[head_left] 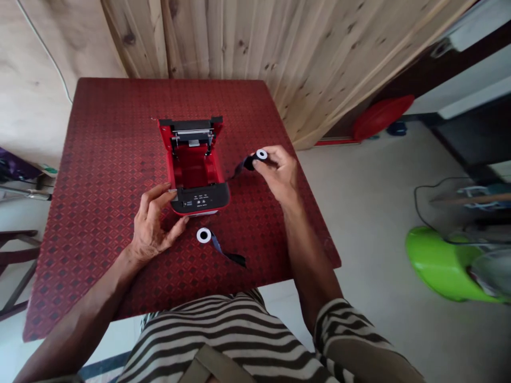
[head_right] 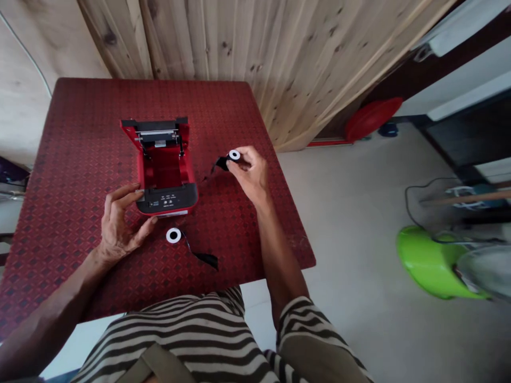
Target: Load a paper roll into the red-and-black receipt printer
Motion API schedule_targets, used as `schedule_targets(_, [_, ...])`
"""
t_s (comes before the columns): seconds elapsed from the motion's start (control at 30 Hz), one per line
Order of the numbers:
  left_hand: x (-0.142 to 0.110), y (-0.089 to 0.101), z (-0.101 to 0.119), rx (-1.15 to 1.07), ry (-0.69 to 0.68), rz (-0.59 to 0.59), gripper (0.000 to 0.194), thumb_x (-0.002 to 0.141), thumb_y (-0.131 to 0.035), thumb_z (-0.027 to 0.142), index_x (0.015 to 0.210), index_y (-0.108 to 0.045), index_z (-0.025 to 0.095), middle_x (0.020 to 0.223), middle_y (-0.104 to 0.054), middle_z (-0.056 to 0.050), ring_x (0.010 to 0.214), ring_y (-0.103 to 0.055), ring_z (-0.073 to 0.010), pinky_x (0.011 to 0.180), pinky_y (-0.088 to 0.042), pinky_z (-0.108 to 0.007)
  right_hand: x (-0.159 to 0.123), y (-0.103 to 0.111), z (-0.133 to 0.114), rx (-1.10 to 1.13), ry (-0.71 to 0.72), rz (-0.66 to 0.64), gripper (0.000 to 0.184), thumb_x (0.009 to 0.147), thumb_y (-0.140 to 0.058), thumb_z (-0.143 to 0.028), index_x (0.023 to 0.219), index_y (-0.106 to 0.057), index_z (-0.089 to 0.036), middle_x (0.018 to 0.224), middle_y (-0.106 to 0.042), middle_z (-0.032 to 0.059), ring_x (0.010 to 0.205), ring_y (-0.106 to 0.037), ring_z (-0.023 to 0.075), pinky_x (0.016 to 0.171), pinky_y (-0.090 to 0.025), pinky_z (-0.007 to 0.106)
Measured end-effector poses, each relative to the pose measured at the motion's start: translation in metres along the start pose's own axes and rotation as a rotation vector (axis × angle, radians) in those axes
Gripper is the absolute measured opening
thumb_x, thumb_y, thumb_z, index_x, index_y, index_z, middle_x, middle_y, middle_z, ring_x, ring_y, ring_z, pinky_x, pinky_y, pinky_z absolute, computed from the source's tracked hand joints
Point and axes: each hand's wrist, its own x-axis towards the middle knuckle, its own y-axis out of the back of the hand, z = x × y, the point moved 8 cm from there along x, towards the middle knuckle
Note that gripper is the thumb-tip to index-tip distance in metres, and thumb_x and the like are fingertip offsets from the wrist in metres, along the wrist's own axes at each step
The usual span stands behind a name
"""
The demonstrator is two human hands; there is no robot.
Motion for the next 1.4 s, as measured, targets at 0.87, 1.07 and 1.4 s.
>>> schedule_targets(0.87, [0.002,-0.001,0.001,0.000,0.004,-0.028,0.067,0.092,-0.077,0.047,0.148,-0.048,0.024,0.141,-0.061,-0.014,0.132,-0.062,-0.0303,0.111,-0.057,-0.051,-0.131,-0.088,-0.054,-0.046,0.228,-0.591,0.031,0.098,-0.072,-0.017,0.125,-0.080,-0.029,0.117,-0.084,0.0030,0.108,-0.078,0.0194,0.102,-0.064,0.038])
schedule_targets(1.07, [0.002,0.000,0.003,-0.039,-0.017,-0.012,0.068,0.091,-0.079,0.042,0.148,-0.049,0.023,0.141,-0.062,-0.014,0.134,-0.062,-0.0305,0.112,-0.057,-0.050,-0.139,-0.102,-0.064,0.019,0.209,-0.768,0.048,0.096,-0.075,-0.017,0.141,-0.070,-0.032,0.139,-0.076,0.0023,0.126,-0.074,0.0196,0.114,-0.058,0.042])
schedule_targets(1.4, [0.002,0.000,0.004,-0.053,0.000,-0.013,0.066,0.091,-0.079,0.042,0.147,-0.051,0.022,0.142,-0.061,-0.014,0.134,-0.062,-0.0303,0.113,-0.056,-0.051,-0.150,-0.113,-0.080,0.057,0.261,-0.787,0.037,0.093,-0.077,-0.018,0.129,-0.072,-0.022,0.123,-0.079,0.0066,0.116,-0.074,0.0197,0.106,-0.060,0.042])
